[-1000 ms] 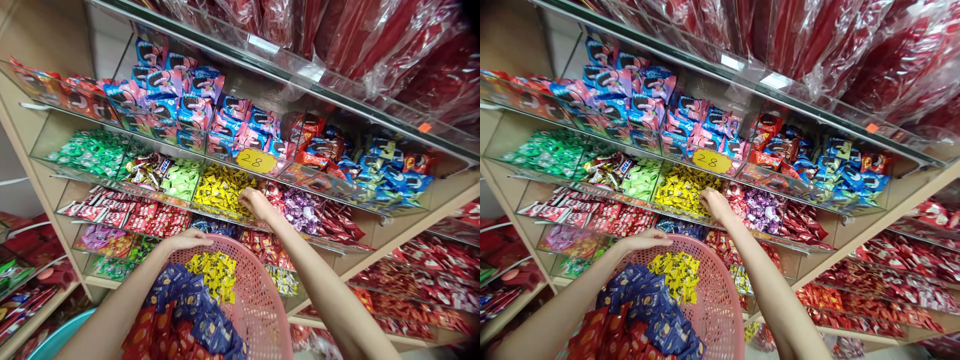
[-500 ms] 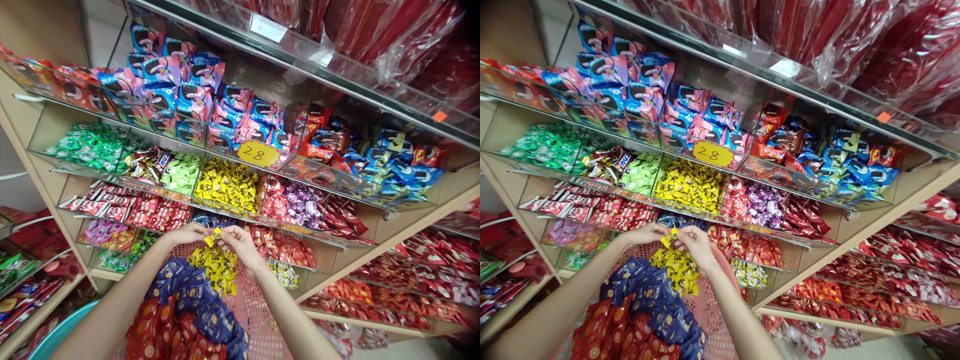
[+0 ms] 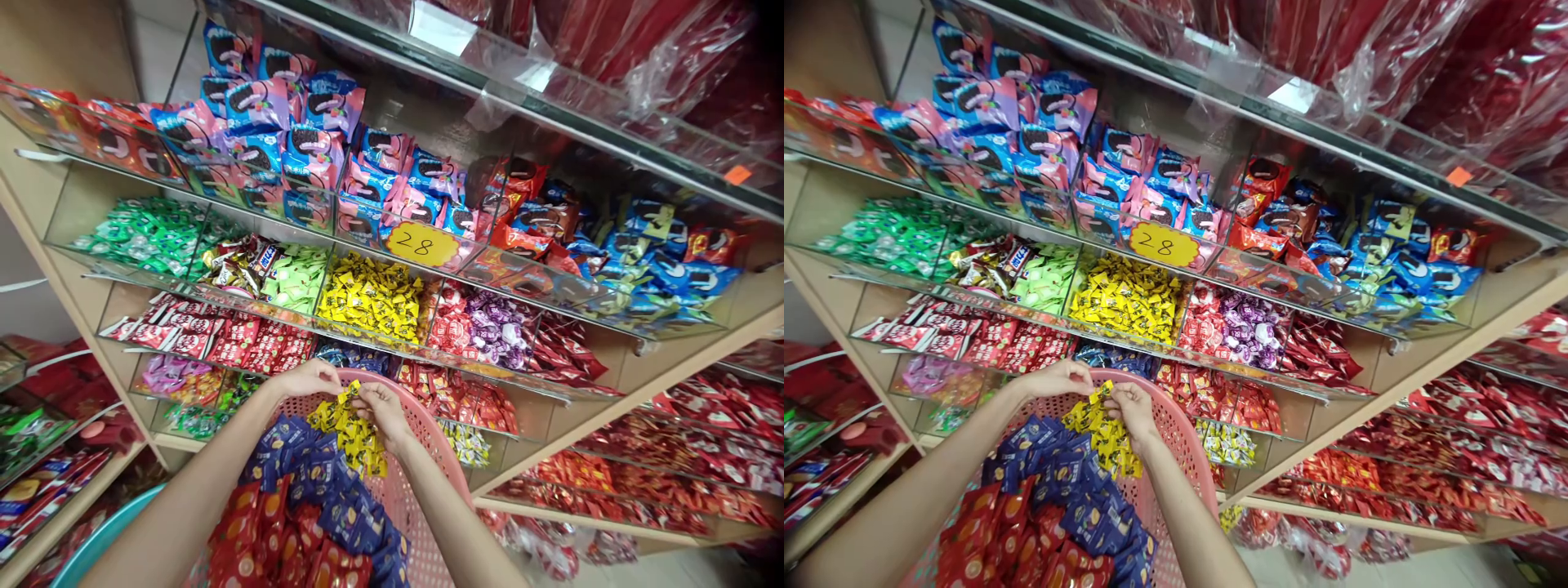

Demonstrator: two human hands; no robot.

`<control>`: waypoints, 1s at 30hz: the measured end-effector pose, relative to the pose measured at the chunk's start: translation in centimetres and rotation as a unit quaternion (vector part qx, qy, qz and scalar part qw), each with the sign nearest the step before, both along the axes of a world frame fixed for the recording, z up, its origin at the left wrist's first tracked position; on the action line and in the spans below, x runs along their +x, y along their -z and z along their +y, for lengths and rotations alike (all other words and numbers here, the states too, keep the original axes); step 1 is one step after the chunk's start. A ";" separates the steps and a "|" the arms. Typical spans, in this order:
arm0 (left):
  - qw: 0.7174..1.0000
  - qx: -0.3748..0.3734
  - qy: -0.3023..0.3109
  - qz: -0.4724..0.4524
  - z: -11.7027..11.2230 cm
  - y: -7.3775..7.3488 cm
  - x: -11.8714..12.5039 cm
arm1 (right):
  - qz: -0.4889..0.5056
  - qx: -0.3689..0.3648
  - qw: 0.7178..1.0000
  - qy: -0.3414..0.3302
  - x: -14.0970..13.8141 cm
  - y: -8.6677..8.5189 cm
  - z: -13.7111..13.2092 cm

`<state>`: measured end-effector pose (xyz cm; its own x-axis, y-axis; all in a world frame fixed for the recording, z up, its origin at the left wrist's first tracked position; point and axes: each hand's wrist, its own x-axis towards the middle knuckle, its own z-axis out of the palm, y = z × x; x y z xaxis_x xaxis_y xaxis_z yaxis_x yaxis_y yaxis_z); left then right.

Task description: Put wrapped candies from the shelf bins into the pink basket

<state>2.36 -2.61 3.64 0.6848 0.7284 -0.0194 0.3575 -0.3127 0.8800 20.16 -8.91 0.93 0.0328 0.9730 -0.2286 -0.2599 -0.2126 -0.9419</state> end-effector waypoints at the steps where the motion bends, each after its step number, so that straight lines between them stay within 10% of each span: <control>1: 1.000 0.001 0.000 0.000 0.0 0.0 0.0 | -0.022 0.006 1.000 -0.010 0.1 -0.1 0.1; 21: 0.998 -0.044 -0.005 -0.043 0.3 0.5 0.0 | 0.032 0.035 0.998 0.039 -0.4 0.9 0.6; 30: 1.000 0.020 0.004 -0.010 0.3 0.2 0.0 | 0.038 -0.048 0.996 -0.064 -1.1 -0.1 0.6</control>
